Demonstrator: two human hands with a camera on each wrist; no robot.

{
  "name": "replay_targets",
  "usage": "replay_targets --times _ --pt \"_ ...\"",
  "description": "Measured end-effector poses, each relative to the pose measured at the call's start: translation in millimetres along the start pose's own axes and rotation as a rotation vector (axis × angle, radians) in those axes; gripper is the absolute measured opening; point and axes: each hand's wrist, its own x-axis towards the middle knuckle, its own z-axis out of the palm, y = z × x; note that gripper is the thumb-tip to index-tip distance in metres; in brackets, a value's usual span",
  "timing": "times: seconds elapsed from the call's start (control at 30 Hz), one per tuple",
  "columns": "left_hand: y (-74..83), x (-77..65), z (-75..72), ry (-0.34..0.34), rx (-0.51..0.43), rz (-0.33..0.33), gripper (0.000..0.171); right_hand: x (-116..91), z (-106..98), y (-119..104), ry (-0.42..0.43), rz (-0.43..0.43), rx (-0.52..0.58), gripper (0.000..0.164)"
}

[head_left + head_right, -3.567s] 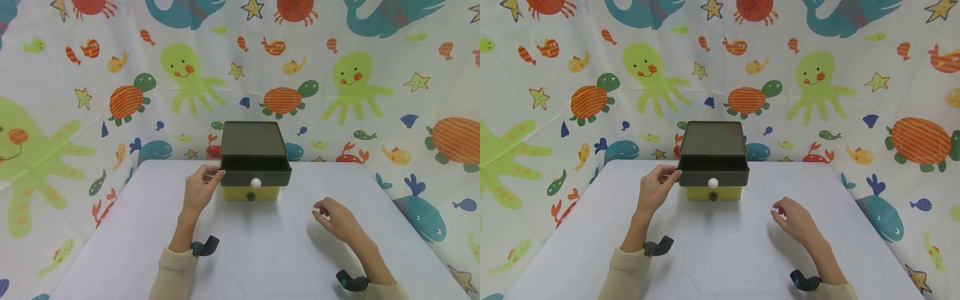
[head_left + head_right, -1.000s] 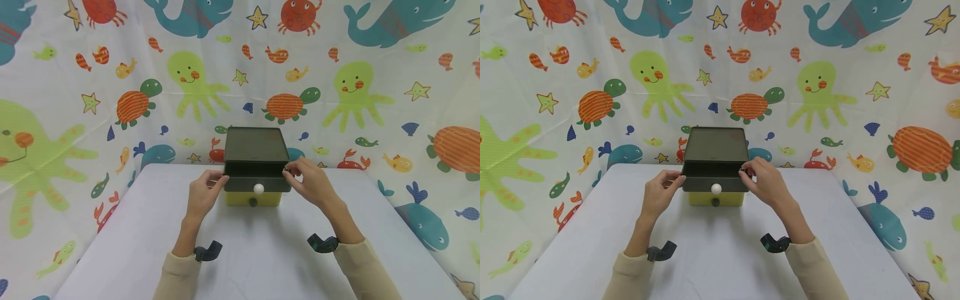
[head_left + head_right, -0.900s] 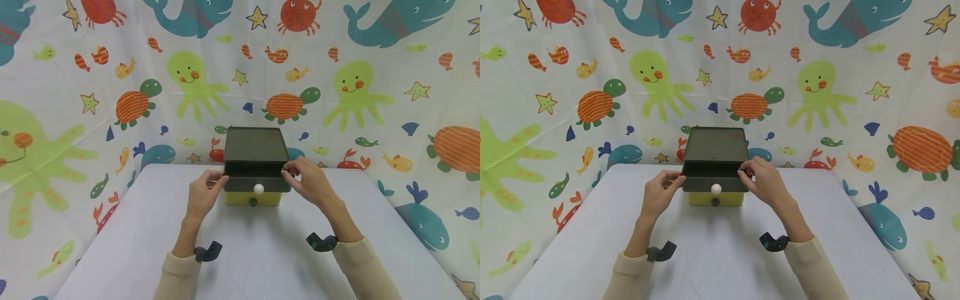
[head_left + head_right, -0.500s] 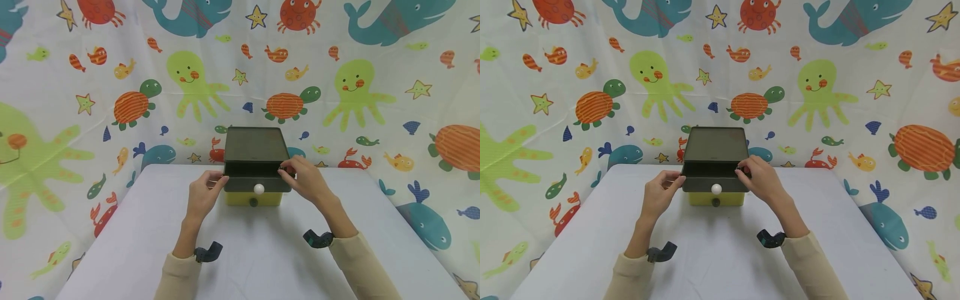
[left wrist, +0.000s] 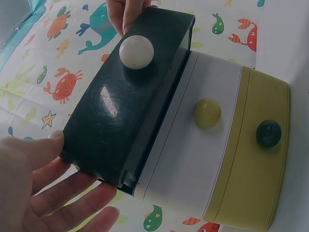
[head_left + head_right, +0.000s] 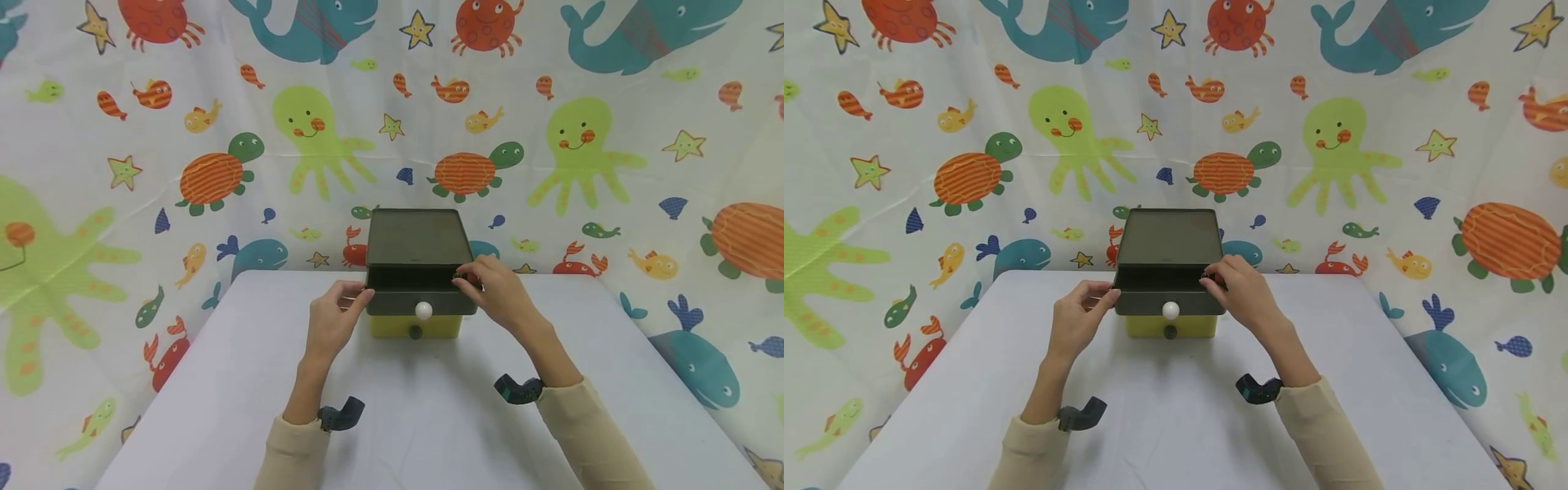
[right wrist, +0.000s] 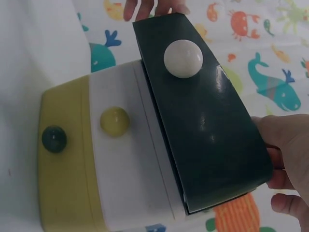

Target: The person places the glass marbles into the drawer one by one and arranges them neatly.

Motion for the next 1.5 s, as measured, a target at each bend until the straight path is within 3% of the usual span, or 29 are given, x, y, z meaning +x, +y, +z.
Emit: replay_targets --times 0.53,1.07,1.27,1.5 --pt "2.0 -0.6 -0.9 0.005 0.013 0.007 0.035 0 -3 2 -0.012 -0.006 -0.015 0.026" --pt "5.3 -1.4 -2.0 0.048 0.053 0.107 0.030 -15 -5 0 0.005 0.014 0.062 0.038" --pt "8.7 -2.9 -1.9 0.082 0.054 0.132 0.029 -25 0 1 0.059 0.036 0.098 0.036" --pt "10.8 -4.3 -0.4 0.087 0.070 0.147 0.026 -37 10 -1 0.183 0.101 0.118 0.037"
